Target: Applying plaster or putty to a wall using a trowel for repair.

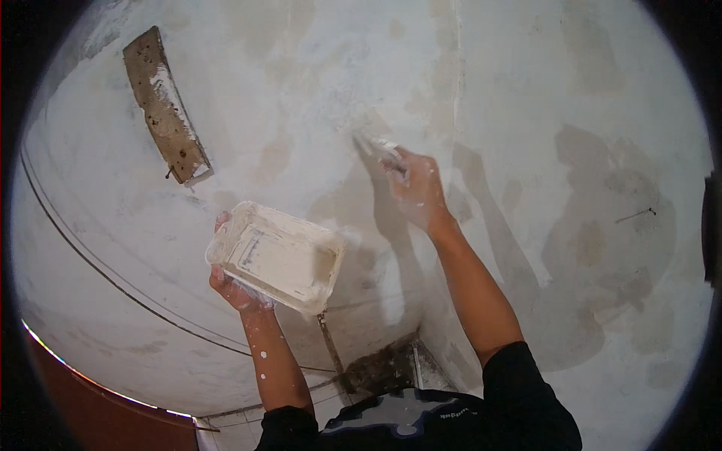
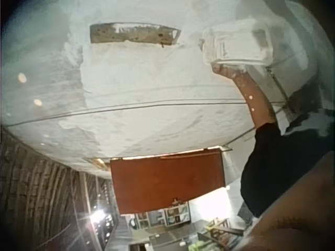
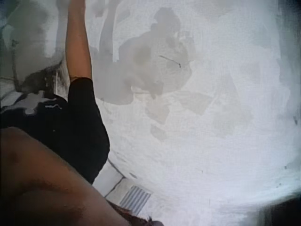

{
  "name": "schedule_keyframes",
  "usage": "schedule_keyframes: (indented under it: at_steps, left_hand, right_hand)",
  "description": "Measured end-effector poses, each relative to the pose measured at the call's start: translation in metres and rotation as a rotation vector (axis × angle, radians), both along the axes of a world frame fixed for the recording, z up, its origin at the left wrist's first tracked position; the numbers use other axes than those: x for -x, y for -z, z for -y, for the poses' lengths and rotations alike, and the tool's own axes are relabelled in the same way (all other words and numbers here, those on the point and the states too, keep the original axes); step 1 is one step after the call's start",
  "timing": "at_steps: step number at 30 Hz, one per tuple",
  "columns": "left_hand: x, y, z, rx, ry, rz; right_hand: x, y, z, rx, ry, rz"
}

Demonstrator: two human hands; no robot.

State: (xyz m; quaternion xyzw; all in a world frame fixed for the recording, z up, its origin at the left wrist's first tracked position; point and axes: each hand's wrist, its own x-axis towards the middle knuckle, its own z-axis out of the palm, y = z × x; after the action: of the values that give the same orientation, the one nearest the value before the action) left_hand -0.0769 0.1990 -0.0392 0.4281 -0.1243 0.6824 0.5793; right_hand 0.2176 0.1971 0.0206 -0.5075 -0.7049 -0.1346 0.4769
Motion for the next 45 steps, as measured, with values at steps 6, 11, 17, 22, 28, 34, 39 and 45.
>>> schedule_keyframes:
  at_steps: [6, 11, 17, 22, 28, 34, 39, 45]
  left_hand:
    - [0.004, 0.002, 0.014, 0.062, -0.126, 0.028]
    - [0.028, 0.008, 0.014, -0.021, -0.171, 0.013]
    - [0.041, 0.002, 0.007, 0.048, -0.195, 0.084]
    - [0.030, -0.007, 0.008, 0.050, -0.192, 0.076]
    - [0.031, -0.011, 0.017, 0.140, -0.327, 0.013]
    - [0.048, 0.001, 0.028, 0.134, -0.403, -0.005]
    - [0.057, 0.008, 0.026, 0.109, -0.335, 0.065]
    - [0.028, -0.008, 0.017, 0.109, -0.226, 0.192]
  right_hand:
    - [0.031, -0.035, -0.019, -0.497, 0.089, -0.155]
    - [0.093, 0.003, -0.038, -0.132, 0.137, 0.146]
    - [0.084, 0.057, -0.026, -0.185, -0.059, 0.360]
    - [0.043, 0.033, -0.009, 0.139, 0.008, 0.164]
    - [-0.005, -0.027, -0.013, -0.123, 0.382, -0.370]
    - [0.031, -0.036, -0.045, -0.473, 0.614, -0.336]
    - [0.096, -0.039, -0.021, 0.000, 0.255, -0.263]
    - [0.100, 0.002, -0.013, -0.099, -0.172, 0.082]
